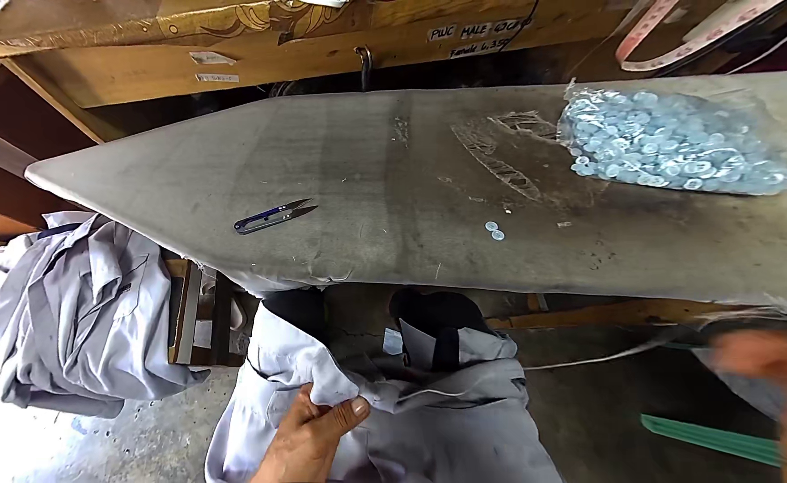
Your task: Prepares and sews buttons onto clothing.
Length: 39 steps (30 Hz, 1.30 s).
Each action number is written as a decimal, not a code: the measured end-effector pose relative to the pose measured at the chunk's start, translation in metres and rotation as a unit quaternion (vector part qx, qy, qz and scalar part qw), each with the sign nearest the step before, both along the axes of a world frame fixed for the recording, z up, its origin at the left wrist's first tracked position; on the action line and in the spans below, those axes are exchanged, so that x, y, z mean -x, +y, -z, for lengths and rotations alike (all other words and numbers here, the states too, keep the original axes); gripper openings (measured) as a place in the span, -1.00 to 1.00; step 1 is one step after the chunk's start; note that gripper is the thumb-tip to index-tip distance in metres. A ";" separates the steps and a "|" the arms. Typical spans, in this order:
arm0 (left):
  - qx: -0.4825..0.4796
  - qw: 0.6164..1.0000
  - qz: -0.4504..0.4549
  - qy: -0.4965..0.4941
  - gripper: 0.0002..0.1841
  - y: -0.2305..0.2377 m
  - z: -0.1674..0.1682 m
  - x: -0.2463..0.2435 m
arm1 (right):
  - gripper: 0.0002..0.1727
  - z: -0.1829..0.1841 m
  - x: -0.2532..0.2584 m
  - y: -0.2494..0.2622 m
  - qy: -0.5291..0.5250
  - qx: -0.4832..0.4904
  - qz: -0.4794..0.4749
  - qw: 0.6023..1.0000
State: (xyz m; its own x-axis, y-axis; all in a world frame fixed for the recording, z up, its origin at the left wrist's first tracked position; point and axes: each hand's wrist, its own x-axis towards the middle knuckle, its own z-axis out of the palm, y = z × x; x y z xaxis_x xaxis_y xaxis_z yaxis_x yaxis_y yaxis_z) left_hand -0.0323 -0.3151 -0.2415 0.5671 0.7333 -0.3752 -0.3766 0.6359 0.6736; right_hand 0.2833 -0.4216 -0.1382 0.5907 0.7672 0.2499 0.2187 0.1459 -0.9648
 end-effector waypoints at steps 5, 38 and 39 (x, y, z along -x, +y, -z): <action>0.022 1.000 0.008 -0.014 -0.75 0.000 0.008 0.003 | -0.78 0.054 0.072 0.036 -0.154 0.038 -0.226 0.961; -0.712 0.609 0.100 0.334 -0.77 0.155 -0.101 -0.018 | -0.75 0.119 0.124 0.047 -0.281 -0.006 -0.202 0.938; -0.638 0.700 0.165 0.275 -0.77 0.141 -0.094 -0.018 | -0.76 0.119 0.124 0.047 -0.282 -0.009 -0.206 0.937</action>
